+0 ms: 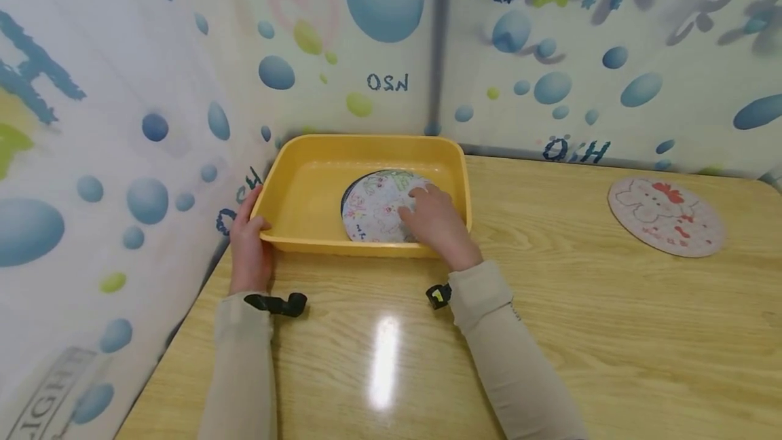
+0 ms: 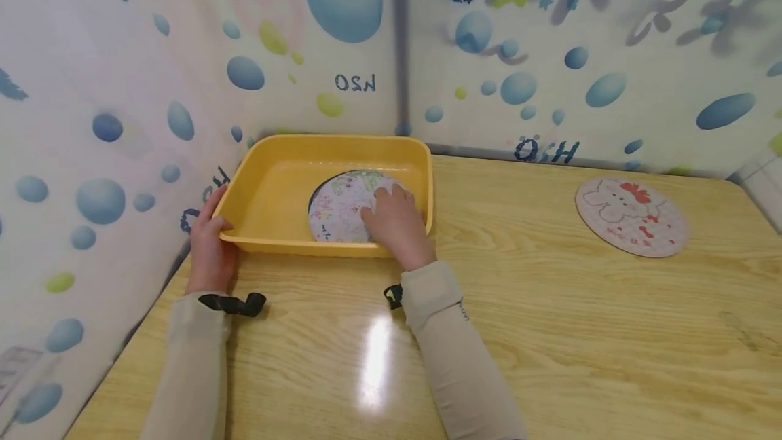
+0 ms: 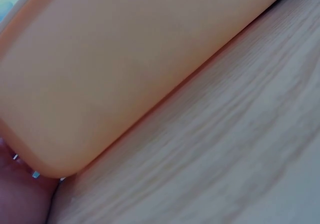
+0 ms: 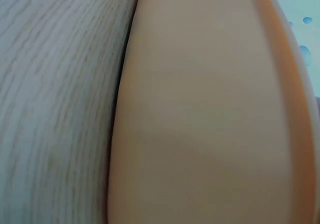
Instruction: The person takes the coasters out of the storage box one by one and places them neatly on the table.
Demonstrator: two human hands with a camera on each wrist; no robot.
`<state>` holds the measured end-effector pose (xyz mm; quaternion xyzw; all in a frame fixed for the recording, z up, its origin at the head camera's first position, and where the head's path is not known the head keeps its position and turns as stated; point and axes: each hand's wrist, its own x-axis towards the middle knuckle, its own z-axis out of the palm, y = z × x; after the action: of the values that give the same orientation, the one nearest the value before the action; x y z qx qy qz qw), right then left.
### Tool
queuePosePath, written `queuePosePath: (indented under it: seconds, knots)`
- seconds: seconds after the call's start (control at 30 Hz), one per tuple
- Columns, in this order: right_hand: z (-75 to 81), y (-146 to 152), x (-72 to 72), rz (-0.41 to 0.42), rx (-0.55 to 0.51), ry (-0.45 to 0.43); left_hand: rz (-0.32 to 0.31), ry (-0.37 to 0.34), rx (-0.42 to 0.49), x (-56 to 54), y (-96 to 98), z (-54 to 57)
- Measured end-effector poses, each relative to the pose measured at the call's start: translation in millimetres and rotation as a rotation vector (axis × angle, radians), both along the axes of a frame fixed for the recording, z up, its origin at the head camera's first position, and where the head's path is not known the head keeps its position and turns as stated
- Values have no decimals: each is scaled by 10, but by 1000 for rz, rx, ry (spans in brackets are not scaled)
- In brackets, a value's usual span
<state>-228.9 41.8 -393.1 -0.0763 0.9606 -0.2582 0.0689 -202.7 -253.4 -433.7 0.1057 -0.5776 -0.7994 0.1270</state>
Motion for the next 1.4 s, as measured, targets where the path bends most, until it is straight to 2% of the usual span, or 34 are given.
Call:
queuePosePath:
  seconds: [0.17, 0.23, 0.47, 0.67, 1.0, 1.13, 1.4]
  knots:
    - [-8, 13, -12, -104, -122, 131, 6, -4, -12, 5, -7, -7]
    - [-5, 24, -18, -125, -161, 152, 7, -13, -20, 10, -8, -10]
    - [33, 54, -45, -130, -189, 123, 5, -26, -40, 17, -5, -5]
    - [44, 86, -40, -95, -248, 124, 3, -33, -28, 21, 9, 8]
    - [55, 86, -48, -84, -213, 75, -2, -21, -29, 12, 17, 16]
    - [48, 88, -53, -89, -257, 90, -5, -5, -16, 3, 14, 11]
    - [23, 150, -86, -126, -433, 108, -5, -9, -16, 9, 28, 19]
